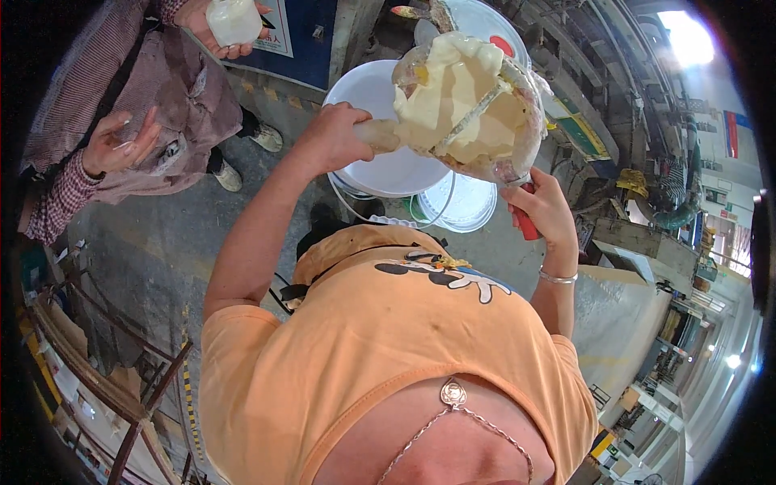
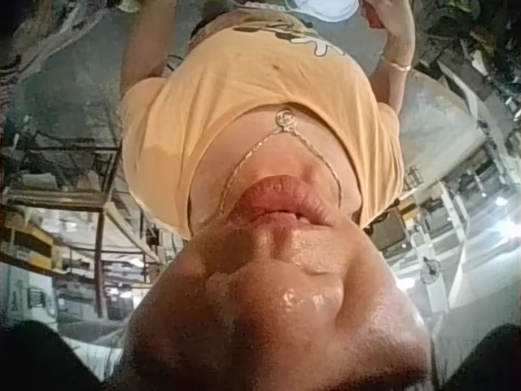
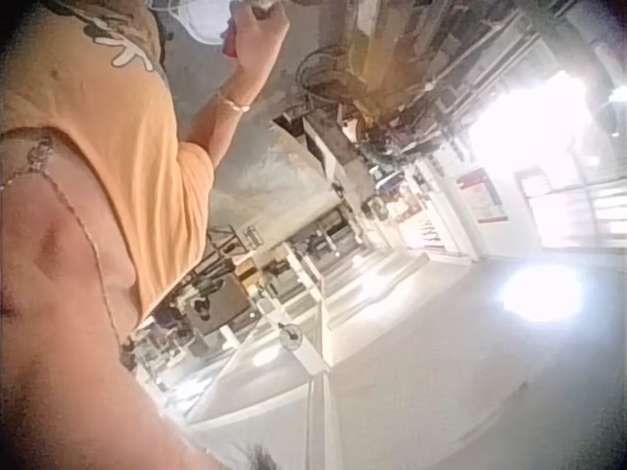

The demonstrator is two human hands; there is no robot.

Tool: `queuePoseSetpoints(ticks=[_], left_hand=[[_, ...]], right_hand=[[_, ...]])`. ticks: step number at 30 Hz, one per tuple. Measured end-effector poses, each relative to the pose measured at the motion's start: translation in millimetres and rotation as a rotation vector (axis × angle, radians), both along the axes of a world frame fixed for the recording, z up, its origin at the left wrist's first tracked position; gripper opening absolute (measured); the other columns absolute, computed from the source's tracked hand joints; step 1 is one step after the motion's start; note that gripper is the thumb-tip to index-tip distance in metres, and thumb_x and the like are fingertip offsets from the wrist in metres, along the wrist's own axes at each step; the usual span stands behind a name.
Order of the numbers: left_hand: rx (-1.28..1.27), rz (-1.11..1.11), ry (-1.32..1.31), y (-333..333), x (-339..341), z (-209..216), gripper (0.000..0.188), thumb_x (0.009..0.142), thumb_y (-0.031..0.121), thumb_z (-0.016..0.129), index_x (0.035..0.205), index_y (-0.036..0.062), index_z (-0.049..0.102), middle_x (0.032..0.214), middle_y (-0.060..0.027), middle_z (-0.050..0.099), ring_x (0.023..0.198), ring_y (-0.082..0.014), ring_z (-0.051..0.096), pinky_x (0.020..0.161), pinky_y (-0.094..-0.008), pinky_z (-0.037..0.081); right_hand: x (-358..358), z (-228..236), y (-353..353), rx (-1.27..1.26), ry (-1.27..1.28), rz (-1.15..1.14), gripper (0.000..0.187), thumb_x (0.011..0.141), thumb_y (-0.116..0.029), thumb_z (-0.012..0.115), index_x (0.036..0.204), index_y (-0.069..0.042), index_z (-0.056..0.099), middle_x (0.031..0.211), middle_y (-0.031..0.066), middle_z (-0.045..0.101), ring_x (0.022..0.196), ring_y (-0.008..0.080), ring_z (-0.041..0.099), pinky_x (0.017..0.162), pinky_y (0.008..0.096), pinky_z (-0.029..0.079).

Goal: Pouring a white liquid substance from a large container into a bucket and cleaning the rim with a scraping tool.

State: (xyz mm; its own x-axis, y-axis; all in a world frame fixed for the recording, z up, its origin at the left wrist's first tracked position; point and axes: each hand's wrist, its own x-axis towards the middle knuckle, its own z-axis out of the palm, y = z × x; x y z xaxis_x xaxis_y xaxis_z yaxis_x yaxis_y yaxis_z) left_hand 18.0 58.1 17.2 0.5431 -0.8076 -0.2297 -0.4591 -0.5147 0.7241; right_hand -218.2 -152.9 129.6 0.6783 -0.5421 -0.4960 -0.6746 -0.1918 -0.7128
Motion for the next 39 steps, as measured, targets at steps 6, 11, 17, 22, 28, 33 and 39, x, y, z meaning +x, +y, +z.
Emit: queuePoseSetpoints(ticks=[6,11,17,22,28,33,39], left_hand=[[0.048,-0.042,-0.059,-5,-8,3,0.058,0.057,0.021,0.076,0.112,0.0064,0.066,0.108,-0.0160,0.060,0.106,-0.0345,0.055,0.096,-0.0390,0.046],[-0.070,-0.087,0.037,-3,-7,-3,0.061,0.055,0.018,0.079,0.113,0.0037,0.065,0.110,-0.0147,0.061,0.103,-0.0304,0.059,0.093,-0.0377,0.047],[-0.292,0.077,0.516,16,-7,-15,0.063,0.063,0.009,0.078,0.122,0.0007,0.059,0.117,-0.0096,0.061,0.106,-0.0196,0.060,0.093,-0.0319,0.047],[-0.234,0.184,0.495,20,-2,-28,0.067,0.063,0.012,0.079,0.125,-0.0012,0.057,0.115,-0.0106,0.063,0.103,-0.0186,0.060,0.093,-0.0307,0.046],[-0.258,0.207,0.514,20,3,-23,0.066,0.063,0.013,0.079,0.124,-0.0019,0.057,0.113,-0.0108,0.064,0.102,-0.0177,0.060,0.091,-0.0298,0.046],[-0.244,0.182,0.443,11,11,-31,0.061,0.062,0.009,0.079,0.119,-0.0021,0.060,0.108,-0.0118,0.066,0.096,-0.0180,0.063,0.087,-0.0304,0.049],[-0.173,0.157,0.453,7,10,-25,0.066,0.062,0.014,0.078,0.122,-0.0030,0.058,0.109,-0.0123,0.065,0.097,-0.0190,0.062,0.088,-0.0308,0.047]], right_hand=[[-1,-2,-4,-0.023,0.025,0.015,0.023,0.075,-0.014,0.069,0.089,0.003,0.061,0.066,0.0044,0.059,0.051,0.0100,0.055,0.047,0.0253,0.044],[-1,-4,-6,-0.028,0.020,0.017,0.023,0.075,-0.014,0.069,0.089,0.003,0.061,0.066,0.0042,0.059,0.053,0.0099,0.055,0.049,0.0259,0.045],[-2,2,-1,0.081,-0.001,-0.048,0.023,0.075,-0.012,0.069,0.089,0.004,0.061,0.066,0.0040,0.059,0.054,0.0106,0.055,0.049,0.0265,0.045],[1,0,-4,0.132,-0.048,-0.070,0.021,0.075,-0.011,0.068,0.088,0.004,0.059,0.065,0.0050,0.057,0.048,0.0119,0.054,0.044,0.0260,0.044],[2,0,-5,0.137,-0.049,-0.074,0.023,0.075,-0.011,0.068,0.090,0.004,0.059,0.065,0.0046,0.057,0.047,0.0116,0.054,0.043,0.0257,0.044],[1,-5,-8,0.120,-0.054,-0.054,0.023,0.076,-0.011,0.067,0.091,0.005,0.059,0.065,0.0042,0.057,0.047,0.0112,0.054,0.043,0.0253,0.045],[1,-3,-5,0.095,-0.022,-0.051,0.023,0.077,-0.011,0.067,0.090,0.005,0.059,0.065,0.0043,0.057,0.048,0.0105,0.054,0.044,0.0250,0.045]])
